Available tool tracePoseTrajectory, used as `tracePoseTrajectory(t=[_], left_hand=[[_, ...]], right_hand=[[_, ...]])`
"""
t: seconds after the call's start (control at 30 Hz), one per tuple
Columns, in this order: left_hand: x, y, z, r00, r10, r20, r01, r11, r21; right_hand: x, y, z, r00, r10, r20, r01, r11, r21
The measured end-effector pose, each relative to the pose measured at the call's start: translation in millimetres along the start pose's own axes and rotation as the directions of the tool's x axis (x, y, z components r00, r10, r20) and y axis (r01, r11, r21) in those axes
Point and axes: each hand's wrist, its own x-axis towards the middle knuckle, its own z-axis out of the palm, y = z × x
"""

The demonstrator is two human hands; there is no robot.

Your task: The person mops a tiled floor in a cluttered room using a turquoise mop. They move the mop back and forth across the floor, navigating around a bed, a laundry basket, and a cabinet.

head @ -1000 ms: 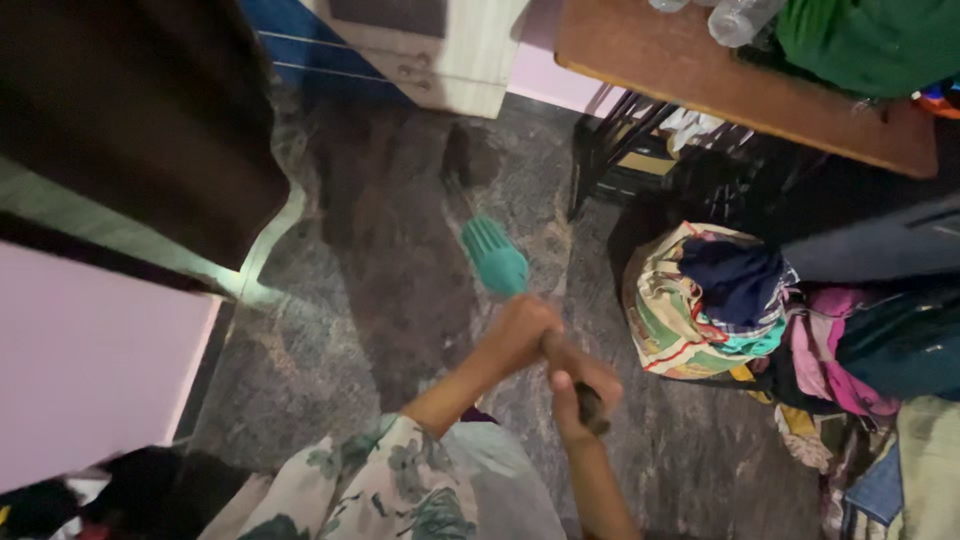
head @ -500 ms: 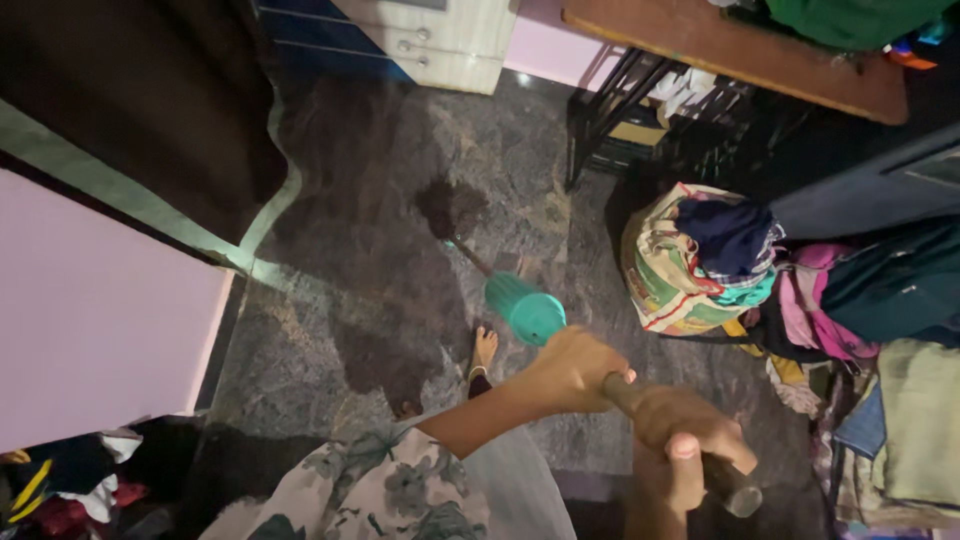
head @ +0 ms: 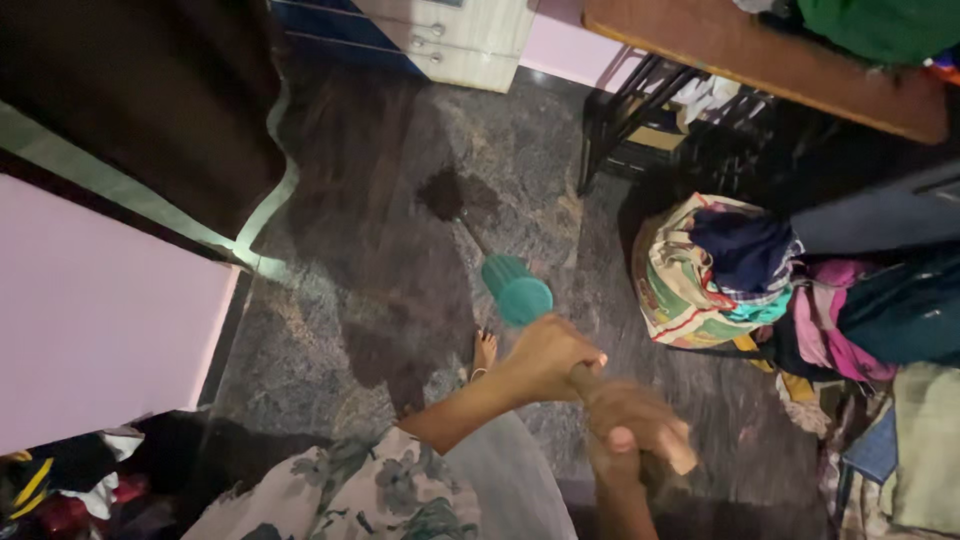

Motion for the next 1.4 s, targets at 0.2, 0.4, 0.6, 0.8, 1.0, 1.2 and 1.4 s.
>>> tracePoseTrajectory(t=[0.2, 0.4, 0.6, 0.8, 1.0, 1.2, 1.4], left_hand=[[34, -50, -9, 0.989, -0.002, -0.149, 0.011, 0.998, 0.06], [94, -135, -6, 0.977, 0.032, -0.211, -0.002, 0.99, 0.141], [144, -242, -13, 0.98, 0.037, -0.196, -0.016, 0.994, 0.109], [143, -310, 1, 0.984, -0.111, -0.136, 0.136, 0.973, 0.188], [107, -289, 10, 0.995, -0.098, -0.028, 0.102, 0.958, 0.269], [86, -166, -4, 0.992, -0.119, -0.041, 0.126, 0.959, 0.255], [70, -20, -8, 0.988, -0.13, 0.085, 0.098, 0.945, 0.312]], right_hand=[[36, 49, 8, 0.978, 0.038, 0.207, -0.018, 0.995, -0.096], [91, 145, 12, 0.953, -0.019, 0.301, 0.056, 0.992, -0.115], [138, 261, 26, 0.885, -0.072, 0.461, 0.171, 0.969, -0.179], [130, 307, 37, 0.888, 0.095, 0.449, -0.04, 0.99, -0.132], [88, 284, 30, 0.871, 0.043, 0.49, 0.041, 0.986, -0.16], [74, 187, 10, 0.952, 0.045, 0.303, 0.012, 0.983, -0.184], [73, 38, -13, 0.99, 0.099, 0.104, -0.121, 0.962, 0.244]])
